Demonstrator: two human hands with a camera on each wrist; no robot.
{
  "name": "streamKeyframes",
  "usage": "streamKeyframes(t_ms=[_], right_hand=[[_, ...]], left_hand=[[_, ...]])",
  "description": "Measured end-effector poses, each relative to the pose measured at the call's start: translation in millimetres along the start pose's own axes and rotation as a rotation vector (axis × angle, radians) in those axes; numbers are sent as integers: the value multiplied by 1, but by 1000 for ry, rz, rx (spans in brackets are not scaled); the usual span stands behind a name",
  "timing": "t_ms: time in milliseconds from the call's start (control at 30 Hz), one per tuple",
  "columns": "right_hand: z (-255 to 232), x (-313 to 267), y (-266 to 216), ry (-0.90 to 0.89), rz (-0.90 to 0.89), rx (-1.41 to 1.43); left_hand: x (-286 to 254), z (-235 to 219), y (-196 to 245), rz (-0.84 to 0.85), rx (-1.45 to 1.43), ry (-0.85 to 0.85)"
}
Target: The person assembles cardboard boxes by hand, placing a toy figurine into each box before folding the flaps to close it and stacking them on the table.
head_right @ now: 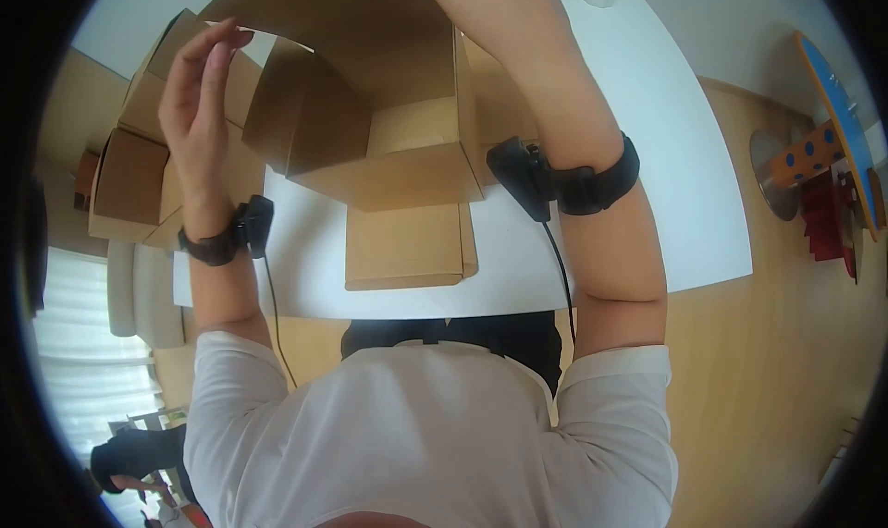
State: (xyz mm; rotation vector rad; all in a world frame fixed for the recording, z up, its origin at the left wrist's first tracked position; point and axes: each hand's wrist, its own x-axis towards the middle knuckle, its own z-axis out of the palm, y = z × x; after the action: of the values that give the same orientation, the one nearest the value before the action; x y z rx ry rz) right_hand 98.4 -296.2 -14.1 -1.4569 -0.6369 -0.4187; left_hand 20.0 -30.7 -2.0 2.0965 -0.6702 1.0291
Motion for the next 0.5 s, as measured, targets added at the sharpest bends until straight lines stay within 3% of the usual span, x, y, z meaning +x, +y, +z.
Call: streamKeyframes(t_ms=[67,133,167,267,300,400,433,500], right_hand=[[0,4,16,39,27,75],[-5,8,25,-77,95,-37],[-4,10,27,-136,131,-92],[9,4,20,-63,211,261],[6,3,28,-67,275,357],[12,3,40,-2,421,731],[13,1,41,-27,455,701],[15,-8,36,-75,522,644]], left_hand=[[-8,12,-16,-26,-87,78],[-12,20,-28,-70,-154,129],[-10,21,-35,-50,-164,75],[-11,39,-50,-54,-427,104],[-15,40,-51,-156,-529,20],[-23,54,-29,-372,-745,77],[-14,61,-39,-295,-783,28],[-25,77,-30,-476,-941,185]])
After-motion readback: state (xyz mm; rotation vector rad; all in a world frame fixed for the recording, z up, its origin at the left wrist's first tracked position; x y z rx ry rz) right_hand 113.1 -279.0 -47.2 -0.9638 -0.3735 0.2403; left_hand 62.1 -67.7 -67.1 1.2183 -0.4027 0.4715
